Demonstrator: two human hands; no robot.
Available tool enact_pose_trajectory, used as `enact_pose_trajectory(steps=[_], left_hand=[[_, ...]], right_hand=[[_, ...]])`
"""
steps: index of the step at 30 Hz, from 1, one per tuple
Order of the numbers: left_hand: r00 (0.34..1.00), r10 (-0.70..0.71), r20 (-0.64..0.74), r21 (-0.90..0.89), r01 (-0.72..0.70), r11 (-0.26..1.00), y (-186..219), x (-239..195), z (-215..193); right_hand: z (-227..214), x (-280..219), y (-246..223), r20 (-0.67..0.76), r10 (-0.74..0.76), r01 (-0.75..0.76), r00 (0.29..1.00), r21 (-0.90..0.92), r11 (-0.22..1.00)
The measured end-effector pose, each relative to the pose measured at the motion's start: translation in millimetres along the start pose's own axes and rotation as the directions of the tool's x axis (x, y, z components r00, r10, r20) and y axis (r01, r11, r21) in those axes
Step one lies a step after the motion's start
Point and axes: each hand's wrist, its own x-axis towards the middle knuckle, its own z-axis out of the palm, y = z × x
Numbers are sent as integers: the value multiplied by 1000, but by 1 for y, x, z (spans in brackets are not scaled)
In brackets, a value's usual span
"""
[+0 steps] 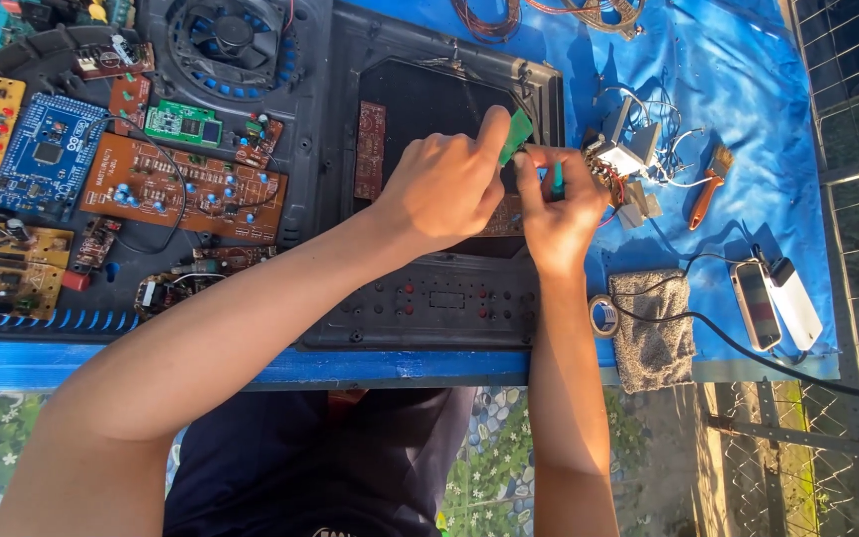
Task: The person uses a screwdriver to remove screws from a green circuit board held in their left hand. They then place the board down and pick up a larger brown circuit board from a black plastic casing, continuing to work on the electronics.
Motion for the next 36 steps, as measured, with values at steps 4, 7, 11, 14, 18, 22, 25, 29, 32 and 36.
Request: enact_pose_trajectory(steps=[4,7,11,14,18,22,25,29,32,36], left_hand=[[994,77,-73,-22,-79,997,-5,-2,3],[988,121,-98,-29,-125,992,-10,-2,7],[980,162,-114,-57,-169,984,-10,-1,5],[960,225,-164,-8,-229,973,-13,-1,9],[953,250,-170,18,-250,968,-8,-1,4],[939,301,-167,72,-293,953,-7,0,4],[935,320,-150,114,-305,945,-11,0,14],[934,337,-116,168,-316,934,-16,-1,18],[934,341,-104,171,-321,931,-15,-1,17],[937,340,-80,199,-319,926,-11,0,13]], right_hand=[[3,-3,7,34,131,-136,991,262,956],[4,-4,13,50,183,-189,982,366,911],[0,-7,25,112,239,-263,965,483,835],[5,-17,46,131,276,-296,952,612,733],[7,-19,52,145,285,-308,947,658,688],[6,-20,55,191,309,-348,932,708,614],[4,-17,48,224,326,-379,918,733,565],[3,-13,42,240,341,-395,909,756,521],[2,-9,34,256,352,-408,900,777,480],[4,-11,40,250,350,-405,903,766,499]])
